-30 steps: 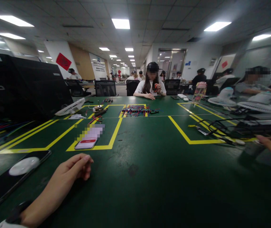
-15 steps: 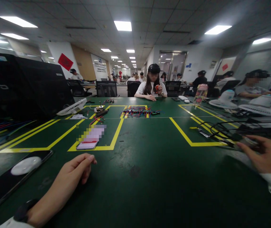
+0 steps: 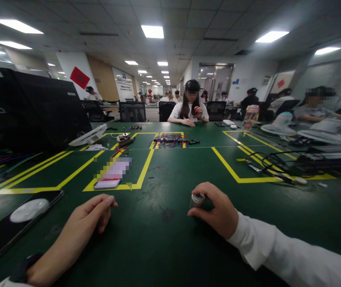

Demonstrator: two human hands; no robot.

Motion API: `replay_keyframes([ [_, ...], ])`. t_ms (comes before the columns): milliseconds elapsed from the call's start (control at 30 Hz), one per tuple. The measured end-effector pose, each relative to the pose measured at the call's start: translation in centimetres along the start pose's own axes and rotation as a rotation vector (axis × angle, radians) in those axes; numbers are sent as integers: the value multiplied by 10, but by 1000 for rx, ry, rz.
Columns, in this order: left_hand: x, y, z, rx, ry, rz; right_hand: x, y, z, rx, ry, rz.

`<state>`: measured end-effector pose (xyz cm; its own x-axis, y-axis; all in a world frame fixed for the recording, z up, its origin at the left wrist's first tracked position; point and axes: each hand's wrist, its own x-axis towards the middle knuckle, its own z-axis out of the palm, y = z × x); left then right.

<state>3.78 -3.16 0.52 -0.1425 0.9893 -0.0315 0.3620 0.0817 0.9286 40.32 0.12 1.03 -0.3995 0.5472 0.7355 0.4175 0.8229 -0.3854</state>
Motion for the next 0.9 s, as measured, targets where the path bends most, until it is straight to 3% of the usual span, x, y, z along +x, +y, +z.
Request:
replay_keyframes([
  [167, 0, 0, 0, 12, -11, 0, -3, -3, 9, 59, -65, 65],
  [367, -2, 4, 0, -7, -28, -11, 1, -6, -6, 233, -104, 260],
  [567, -3, 7, 1, -32, -33, -32, 21, -5, -21, 124, -195, 108],
  [667, -3, 7, 2, -36, -23, -34, 26, -4, -26, 108, -137, 86],
  [767, -2, 6, 0, -48, -22, -26, 19, 1, -32, 102, -48, 238],
  [833, -2, 5, -1, -51, -28, -25, 6, 5, -35, 104, -121, 350],
  [900, -2, 4, -1, -49, -36, -18, -8, 6, -37, 65, -272, 420],
])
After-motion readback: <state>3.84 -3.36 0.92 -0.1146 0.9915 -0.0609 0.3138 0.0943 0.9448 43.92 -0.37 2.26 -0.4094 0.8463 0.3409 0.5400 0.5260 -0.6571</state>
